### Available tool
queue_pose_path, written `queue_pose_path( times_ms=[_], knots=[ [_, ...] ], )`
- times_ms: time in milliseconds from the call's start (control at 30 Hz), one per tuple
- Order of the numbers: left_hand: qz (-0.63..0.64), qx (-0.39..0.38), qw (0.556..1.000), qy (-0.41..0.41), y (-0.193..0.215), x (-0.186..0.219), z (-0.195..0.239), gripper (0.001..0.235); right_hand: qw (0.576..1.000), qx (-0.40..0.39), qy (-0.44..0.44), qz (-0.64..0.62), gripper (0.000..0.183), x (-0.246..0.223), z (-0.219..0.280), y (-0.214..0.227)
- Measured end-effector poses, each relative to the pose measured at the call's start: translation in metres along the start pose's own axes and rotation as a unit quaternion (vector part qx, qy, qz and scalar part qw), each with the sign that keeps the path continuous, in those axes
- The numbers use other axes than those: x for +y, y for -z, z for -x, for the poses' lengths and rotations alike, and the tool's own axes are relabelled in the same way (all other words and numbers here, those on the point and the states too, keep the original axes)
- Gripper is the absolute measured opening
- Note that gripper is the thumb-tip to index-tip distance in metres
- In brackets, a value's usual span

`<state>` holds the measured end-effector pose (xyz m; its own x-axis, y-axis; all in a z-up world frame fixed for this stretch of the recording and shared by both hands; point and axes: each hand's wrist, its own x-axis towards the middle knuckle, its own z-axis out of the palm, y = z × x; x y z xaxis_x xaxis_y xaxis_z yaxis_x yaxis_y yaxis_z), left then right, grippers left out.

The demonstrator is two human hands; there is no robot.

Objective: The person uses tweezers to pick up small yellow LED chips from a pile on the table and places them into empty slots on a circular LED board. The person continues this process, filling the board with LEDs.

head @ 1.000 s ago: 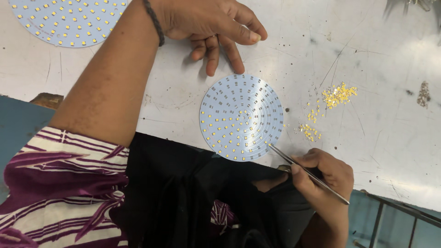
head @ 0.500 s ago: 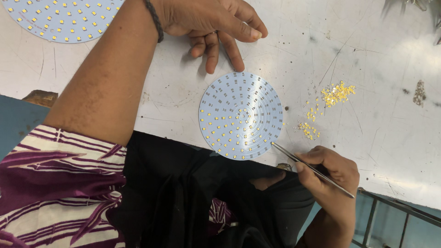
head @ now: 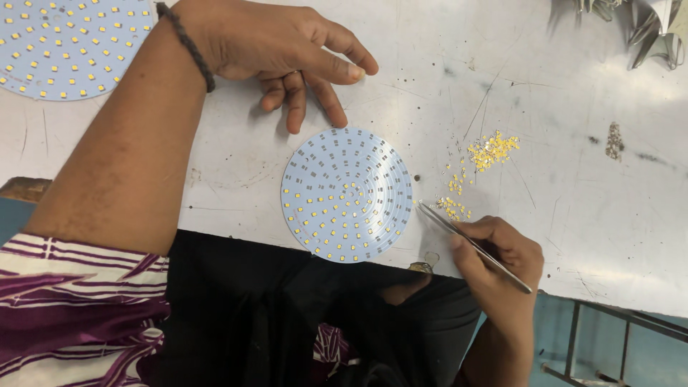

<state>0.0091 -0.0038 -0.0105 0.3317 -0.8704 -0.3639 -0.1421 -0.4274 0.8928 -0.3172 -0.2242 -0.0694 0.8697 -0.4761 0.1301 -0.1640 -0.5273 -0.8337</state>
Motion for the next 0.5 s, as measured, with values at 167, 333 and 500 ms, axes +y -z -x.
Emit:
queue_pose_path(
  times_ms=[167,333,500],
  knots=[
    [0.001,-0.004,1.000,0.004,-0.001,0.003,0.001,0.071,0.999,-0.016,0.011,0.037,0.017,-0.006,-0.002,-0.001],
    [-0.009,0.013,1.000,0.009,-0.002,0.003,0.002,0.066,0.999,-0.020,-0.001,0.049,0.016,-0.009,-0.003,-0.003],
    [-0.009,0.020,1.000,-0.014,-0.002,-0.001,0.005,0.066,0.999,-0.006,0.042,0.005,0.012,-0.008,0.008,-0.001]
  ],
)
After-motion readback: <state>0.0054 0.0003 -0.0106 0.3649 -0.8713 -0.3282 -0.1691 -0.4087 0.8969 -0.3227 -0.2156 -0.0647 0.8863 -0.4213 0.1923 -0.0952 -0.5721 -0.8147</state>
